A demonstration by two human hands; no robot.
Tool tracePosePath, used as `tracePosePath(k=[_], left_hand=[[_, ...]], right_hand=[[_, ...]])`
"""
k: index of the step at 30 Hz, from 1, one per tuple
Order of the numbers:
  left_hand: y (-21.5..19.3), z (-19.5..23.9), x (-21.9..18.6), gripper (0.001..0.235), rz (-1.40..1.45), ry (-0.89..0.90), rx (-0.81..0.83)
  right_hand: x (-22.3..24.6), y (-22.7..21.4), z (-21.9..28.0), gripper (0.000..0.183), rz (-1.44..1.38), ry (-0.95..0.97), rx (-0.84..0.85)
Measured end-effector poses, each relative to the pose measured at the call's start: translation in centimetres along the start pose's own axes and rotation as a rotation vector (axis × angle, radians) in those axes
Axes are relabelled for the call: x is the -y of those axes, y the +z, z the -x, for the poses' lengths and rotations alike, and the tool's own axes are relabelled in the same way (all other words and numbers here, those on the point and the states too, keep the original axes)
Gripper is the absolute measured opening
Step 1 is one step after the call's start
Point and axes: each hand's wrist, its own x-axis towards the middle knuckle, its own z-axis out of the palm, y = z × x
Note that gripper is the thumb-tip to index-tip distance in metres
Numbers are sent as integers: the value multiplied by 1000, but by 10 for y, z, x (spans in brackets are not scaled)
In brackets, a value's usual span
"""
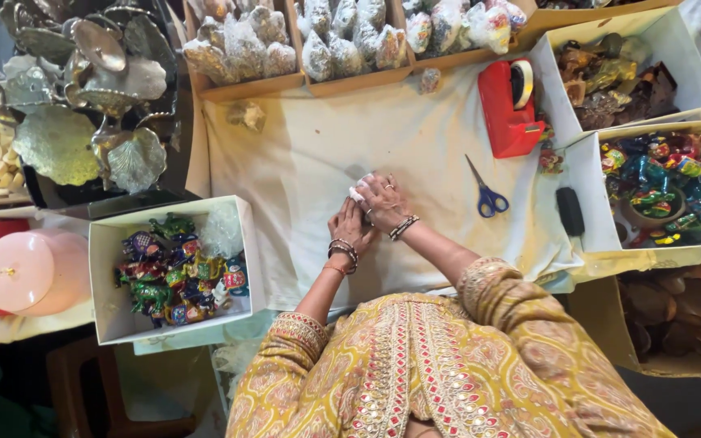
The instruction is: The person wipes a small decorative figurine with a cloth, then wraps it in bubble wrap and places it in a box. The person then picks up another figurine and wipes it with the cloth.
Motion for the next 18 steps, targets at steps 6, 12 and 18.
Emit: tracePosePath(k=[6, 12, 18], left_hand=[[-1, 2, -2, 93, -103, 48, 7], [-5, 3, -7, 94, -97, 15, 60], [-5, 3, -6, 94, -80, 17, 62]], right_hand=[[-25, 23, -16, 32, -87, 134, 241], [-23, 4, 5, 30, -255, 241, 182], [-2, -28, 59, 52, -216, 71, 15]])
